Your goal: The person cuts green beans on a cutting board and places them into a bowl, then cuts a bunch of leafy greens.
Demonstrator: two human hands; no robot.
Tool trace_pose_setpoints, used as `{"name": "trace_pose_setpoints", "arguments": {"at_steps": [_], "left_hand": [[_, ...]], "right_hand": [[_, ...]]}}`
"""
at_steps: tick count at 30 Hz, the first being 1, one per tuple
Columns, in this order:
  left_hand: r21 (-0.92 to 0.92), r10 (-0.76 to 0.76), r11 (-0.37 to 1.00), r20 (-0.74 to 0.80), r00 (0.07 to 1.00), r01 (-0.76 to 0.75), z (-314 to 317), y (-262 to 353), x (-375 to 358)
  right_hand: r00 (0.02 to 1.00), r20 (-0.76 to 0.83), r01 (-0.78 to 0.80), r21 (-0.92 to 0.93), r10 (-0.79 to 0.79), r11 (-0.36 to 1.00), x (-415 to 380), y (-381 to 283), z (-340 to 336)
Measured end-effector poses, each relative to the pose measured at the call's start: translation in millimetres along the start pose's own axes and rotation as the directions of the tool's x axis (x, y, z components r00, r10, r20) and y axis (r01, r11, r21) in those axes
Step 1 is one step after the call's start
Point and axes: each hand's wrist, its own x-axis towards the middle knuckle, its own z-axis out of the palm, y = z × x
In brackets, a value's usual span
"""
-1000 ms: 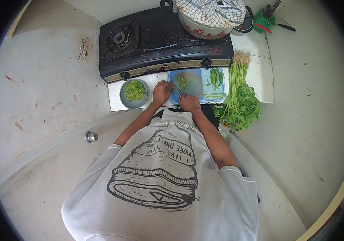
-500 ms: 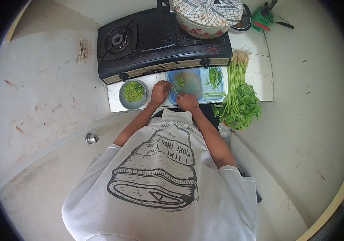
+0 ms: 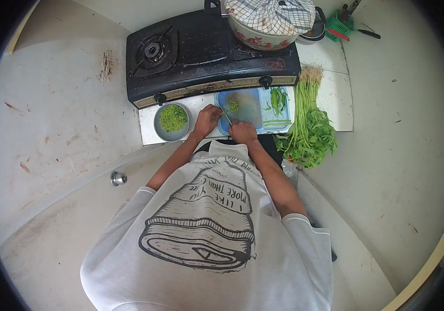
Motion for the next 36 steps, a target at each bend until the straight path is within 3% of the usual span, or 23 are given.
{"name": "trace_pose_setpoints", "arguments": {"at_steps": [5,8,14,17,29,36], "left_hand": [[0.114,0.040,0.993,0.012,0.999,-0.041,0.7,-5.6,-1.0],[0.024,0.043,0.999,-0.012,0.999,-0.042,2.9,-8.2,-0.6],[-0.043,-0.049,0.998,-0.042,0.998,0.047,3.5,1.6,-2.1],[-0.028,-0.038,0.999,-0.072,0.997,0.036,6.6,-3.0,-3.3],[0.046,0.005,0.999,-0.032,0.999,-0.004,-0.3,3.9,-4.2],[0.075,0.011,0.997,-0.032,0.999,-0.009,2.3,-1.7,-4.2]], "right_hand": [[1.000,0.004,-0.014,-0.006,0.014,1.000,3.4,-1.1,3.5],[0.999,0.013,0.040,-0.044,-0.039,0.998,7.2,-0.8,2.4],[1.000,0.008,-0.013,-0.020,0.013,1.000,4.5,-2.3,0.3],[0.999,0.052,-0.010,-0.106,0.016,0.994,-2.0,-2.4,-1.4],[0.999,-0.007,-0.050,-0.020,0.050,0.999,2.7,-4.2,-8.7],[1.000,0.003,0.013,-0.036,-0.012,0.999,-0.5,-4.1,-1.7]]}}
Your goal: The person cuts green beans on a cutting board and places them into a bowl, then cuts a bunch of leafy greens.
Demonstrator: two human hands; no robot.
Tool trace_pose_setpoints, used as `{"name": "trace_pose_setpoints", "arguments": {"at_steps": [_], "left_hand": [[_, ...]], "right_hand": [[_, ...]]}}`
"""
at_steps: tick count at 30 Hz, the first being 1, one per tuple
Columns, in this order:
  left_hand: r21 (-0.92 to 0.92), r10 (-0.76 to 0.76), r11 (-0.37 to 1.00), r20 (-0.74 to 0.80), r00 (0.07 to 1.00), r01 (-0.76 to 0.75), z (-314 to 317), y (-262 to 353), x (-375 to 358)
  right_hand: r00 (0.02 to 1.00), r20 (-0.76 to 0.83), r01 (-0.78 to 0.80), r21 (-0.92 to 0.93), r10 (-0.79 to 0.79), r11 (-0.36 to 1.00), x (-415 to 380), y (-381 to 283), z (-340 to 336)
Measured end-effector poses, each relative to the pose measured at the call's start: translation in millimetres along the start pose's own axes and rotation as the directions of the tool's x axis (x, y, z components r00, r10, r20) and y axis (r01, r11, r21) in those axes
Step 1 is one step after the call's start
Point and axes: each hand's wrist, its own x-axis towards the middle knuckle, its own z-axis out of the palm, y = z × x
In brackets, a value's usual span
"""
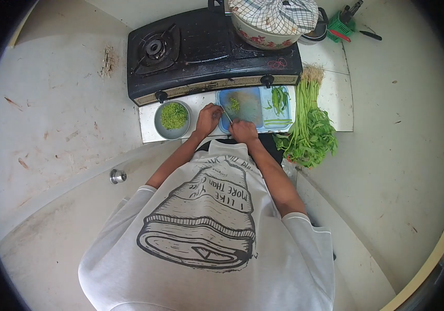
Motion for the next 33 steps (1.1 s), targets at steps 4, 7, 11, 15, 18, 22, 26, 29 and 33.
{"name": "trace_pose_setpoints", "arguments": {"at_steps": [4,7,11,15,18,22,26,29,33], "left_hand": [[-0.008,-0.005,1.000,-0.019,1.000,0.005,1.9,-1.0,-1.5],[0.026,-0.001,1.000,-0.018,1.000,0.002,-0.9,0.5,-2.0],[-0.003,-0.019,1.000,-0.027,0.999,0.019,6.1,-8.1,-2.5],[-0.005,-0.017,1.000,-0.035,0.999,0.016,4.0,-2.5,-3.1],[0.037,-0.008,0.999,-0.043,0.999,0.010,1.7,-0.2,-1.2],[0.100,0.059,0.993,-0.038,0.998,-0.055,-0.8,3.2,-1.5],[0.146,0.084,0.986,-0.011,0.996,-0.082,-0.9,6.0,2.5],[0.117,0.074,0.990,-0.006,0.997,-0.073,1.6,6.9,5.9],[0.047,0.065,0.997,0.001,0.998,-0.065,4.5,1.9,7.4]], "right_hand": [[1.000,-0.002,0.002,0.031,-0.001,1.000,6.0,-0.6,2.7],[1.000,-0.005,0.010,0.033,-0.009,0.999,11.4,-2.3,3.1],[1.000,0.005,-0.025,-0.005,0.025,1.000,7.4,-0.7,6.2],[1.000,0.009,-0.022,-0.036,0.023,0.999,5.6,-2.1,4.9],[1.000,0.012,-0.020,-0.023,0.020,1.000,13.8,-3.4,4.6],[0.999,0.014,-0.031,0.009,0.030,0.999,6.7,2.7,2.7],[0.996,-0.036,-0.085,-0.005,0.085,0.996,0.9,14.0,5.9],[0.994,-0.033,-0.102,0.005,0.103,0.995,-1.1,11.3,-3.9],[0.997,0.035,-0.070,0.037,0.069,0.997,-1.6,7.2,-9.1]]}}
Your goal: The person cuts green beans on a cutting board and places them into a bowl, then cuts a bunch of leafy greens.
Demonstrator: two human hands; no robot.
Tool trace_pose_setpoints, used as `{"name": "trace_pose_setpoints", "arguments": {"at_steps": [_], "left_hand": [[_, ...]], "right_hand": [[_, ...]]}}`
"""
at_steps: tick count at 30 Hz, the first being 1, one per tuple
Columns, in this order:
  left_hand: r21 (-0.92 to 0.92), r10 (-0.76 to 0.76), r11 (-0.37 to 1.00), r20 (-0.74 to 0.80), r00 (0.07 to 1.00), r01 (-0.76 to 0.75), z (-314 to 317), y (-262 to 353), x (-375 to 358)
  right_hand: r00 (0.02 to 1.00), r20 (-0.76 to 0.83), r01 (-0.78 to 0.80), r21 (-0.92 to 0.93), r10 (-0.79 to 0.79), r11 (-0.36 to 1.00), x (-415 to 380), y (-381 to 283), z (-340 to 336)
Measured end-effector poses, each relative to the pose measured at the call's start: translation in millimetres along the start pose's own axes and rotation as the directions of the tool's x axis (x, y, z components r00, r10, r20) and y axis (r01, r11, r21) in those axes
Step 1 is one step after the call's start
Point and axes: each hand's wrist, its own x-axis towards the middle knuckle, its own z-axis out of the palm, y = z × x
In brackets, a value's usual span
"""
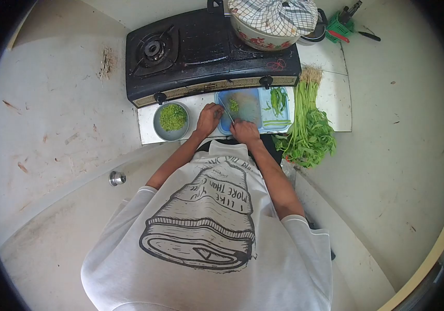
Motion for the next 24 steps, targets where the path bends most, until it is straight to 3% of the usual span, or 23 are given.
{"name": "trace_pose_setpoints", "arguments": {"at_steps": [11,20,24], "left_hand": [[-0.001,-0.039,0.999,-0.023,0.999,0.039,0.6,-2.0,-1.2],[0.055,-0.086,0.995,-0.018,0.996,0.087,-2.3,2.9,-2.1],[0.042,-0.077,0.996,-0.018,0.997,0.078,-2.7,0.6,-0.8]], "right_hand": [[0.998,0.069,-0.016,0.001,0.016,1.000,0.7,-6.5,-3.9],[0.999,0.005,0.053,0.000,-0.053,0.999,7.7,-7.8,3.7],[1.000,0.015,0.002,-0.053,-0.002,0.999,2.8,-6.6,7.1]]}}
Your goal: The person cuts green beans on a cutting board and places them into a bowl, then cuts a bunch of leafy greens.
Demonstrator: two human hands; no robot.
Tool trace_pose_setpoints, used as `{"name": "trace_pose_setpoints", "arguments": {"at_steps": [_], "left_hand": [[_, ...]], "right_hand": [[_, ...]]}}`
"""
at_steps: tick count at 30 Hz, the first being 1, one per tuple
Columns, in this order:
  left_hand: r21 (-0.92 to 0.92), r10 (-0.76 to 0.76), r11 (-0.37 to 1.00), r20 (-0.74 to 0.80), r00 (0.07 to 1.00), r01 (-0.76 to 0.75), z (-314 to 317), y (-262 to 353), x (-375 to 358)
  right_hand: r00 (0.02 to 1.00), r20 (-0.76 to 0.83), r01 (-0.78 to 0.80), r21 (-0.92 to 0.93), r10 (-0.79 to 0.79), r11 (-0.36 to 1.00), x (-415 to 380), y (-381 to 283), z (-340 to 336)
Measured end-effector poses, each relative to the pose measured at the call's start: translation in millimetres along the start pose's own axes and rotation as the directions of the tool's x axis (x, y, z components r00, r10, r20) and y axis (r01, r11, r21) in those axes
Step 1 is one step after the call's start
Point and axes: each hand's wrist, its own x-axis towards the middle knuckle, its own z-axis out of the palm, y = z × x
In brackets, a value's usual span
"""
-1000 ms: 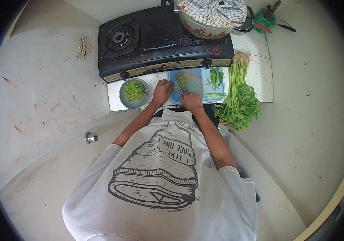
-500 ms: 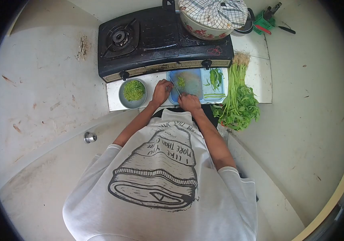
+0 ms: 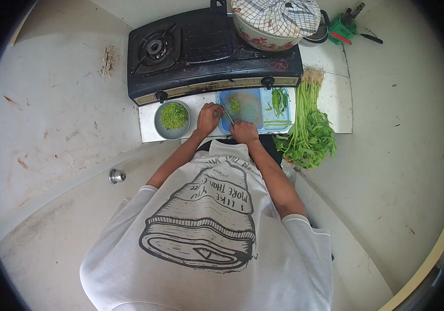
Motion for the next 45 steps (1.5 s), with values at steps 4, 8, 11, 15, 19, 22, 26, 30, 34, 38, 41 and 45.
{"name": "trace_pose_setpoints", "arguments": {"at_steps": [4,8,11,15,19,22,26,30,34,38,41,45], "left_hand": [[0.002,0.040,0.999,-0.013,0.999,-0.040,-0.6,2.1,-0.8],[0.015,0.049,0.999,-0.026,0.998,-0.049,0.7,1.4,-3.2],[0.029,0.055,0.998,-0.012,0.998,-0.054,-1.1,2.6,-3.6],[0.020,0.053,0.998,-0.024,0.998,-0.052,-1.3,3.8,-4.5],[0.017,0.041,0.999,-0.012,0.999,-0.041,-3.6,6.4,-4.8],[0.019,0.036,0.999,-0.008,0.999,-0.036,-3.2,6.2,-4.9],[0.027,0.023,0.999,-0.015,1.000,-0.023,-3.1,9.1,-5.5],[0.021,0.038,0.999,-0.029,0.999,-0.037,-1.5,6.0,-5.1],[0.033,0.011,0.999,-0.005,1.000,-0.011,-2.3,5.6,-5.3],[0.028,0.080,0.996,-0.004,0.997,-0.080,-2.4,0.9,-6.5],[0.041,0.112,0.993,-0.035,0.993,-0.111,-4.7,2.3,-9.7],[0.036,0.078,0.996,-0.016,0.997,-0.077,-2.6,0.7,-7.3]], "right_hand": [[1.000,-0.017,0.016,0.051,-0.015,0.999,5.8,-1.3,-4.2],[0.998,-0.066,0.021,0.072,-0.016,0.997,3.6,-2.9,-3.9],[0.996,-0.073,0.055,0.045,-0.052,0.997,2.3,-1.3,-1.5],[0.999,-0.043,0.011,0.033,-0.010,0.999,4.0,-1.1,-0.4],[0.999,-0.033,0.009,0.026,-0.008,1.000,0.8,1.1,-0.4],[0.998,-0.067,0.002,0.046,0.002,0.999,-2.1,6.6,5.2],[0.999,-0.054,-0.002,0.067,0.005,0.998,0.6,8.4,6.2],[0.999,-0.037,0.021,0.075,-0.018,0.997,-0.4,2.9,-0.3],[0.999,-0.037,0.034,0.075,-0.031,0.997,-2.1,0.9,-0.3],[0.998,-0.049,0.054,0.063,-0.051,0.997,1.2,4.6,5.6],[0.996,-0.073,0.054,0.052,-0.051,0.997,0.3,3.7,4.8],[0.996,-0.072,0.060,0.054,-0.056,0.997,-0.2,4.6,5.7]]}}
